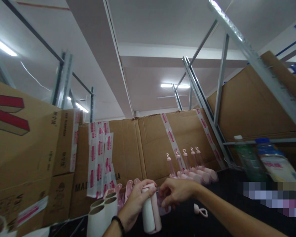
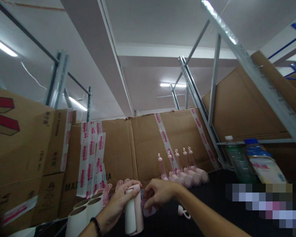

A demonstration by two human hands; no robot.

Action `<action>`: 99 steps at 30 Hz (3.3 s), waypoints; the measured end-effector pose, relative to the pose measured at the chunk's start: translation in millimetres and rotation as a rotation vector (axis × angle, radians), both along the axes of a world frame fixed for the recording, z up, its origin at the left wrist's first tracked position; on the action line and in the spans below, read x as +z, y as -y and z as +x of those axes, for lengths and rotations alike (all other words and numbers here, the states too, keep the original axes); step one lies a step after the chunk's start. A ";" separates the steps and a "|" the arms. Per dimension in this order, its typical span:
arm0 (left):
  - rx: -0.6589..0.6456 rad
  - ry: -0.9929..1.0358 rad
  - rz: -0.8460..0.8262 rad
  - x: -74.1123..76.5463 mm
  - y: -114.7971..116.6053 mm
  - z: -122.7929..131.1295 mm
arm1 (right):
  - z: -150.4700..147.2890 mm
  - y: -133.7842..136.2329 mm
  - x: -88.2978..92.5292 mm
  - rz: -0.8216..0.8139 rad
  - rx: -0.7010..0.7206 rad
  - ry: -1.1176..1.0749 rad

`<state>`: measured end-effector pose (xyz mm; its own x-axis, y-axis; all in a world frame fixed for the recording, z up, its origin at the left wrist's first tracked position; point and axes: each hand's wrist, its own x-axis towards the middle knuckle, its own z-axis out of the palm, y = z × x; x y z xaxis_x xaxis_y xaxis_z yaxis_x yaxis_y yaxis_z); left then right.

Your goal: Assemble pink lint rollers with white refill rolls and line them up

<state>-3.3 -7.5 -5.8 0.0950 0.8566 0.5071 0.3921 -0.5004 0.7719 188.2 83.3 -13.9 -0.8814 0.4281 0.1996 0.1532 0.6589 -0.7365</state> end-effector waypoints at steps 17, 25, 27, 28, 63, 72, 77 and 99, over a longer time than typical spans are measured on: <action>0.038 -0.004 0.039 -2.5 -2.3 -1.3 | -1.9 8.1 2.6 0.091 -0.035 -0.042; 0.011 -0.017 0.023 1.2 0.4 -5.1 | -2.4 11.0 3.2 0.107 -0.015 -0.044; 0.006 -0.002 0.014 1.2 -1.3 -7.5 | -1.1 14.8 6.4 0.135 -0.025 -0.024; 0.008 0.001 0.010 1.0 -2.6 -8.6 | -0.3 16.8 8.4 0.151 -0.030 -0.014; -0.155 -0.175 -0.128 -2.4 -14.5 1.0 | 11.5 20.2 29.0 0.068 -0.112 -0.448; -0.256 -0.137 -0.135 2.9 -2.9 12.2 | 19.5 35.5 37.1 -0.040 0.036 -0.315; -0.245 -0.122 -0.136 0.6 -7.6 12.3 | 28.1 33.1 41.9 -0.013 -0.014 -0.312; -0.196 -0.056 -0.034 -0.6 -18.4 3.3 | 63.6 -22.0 18.7 0.195 -0.370 0.780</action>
<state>0.0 10.9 -6.4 0.2893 0.8353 0.4675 0.3325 -0.5456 0.7693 251.8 105.3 4.9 -0.6089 0.7339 -0.3011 0.7931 0.5707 -0.2131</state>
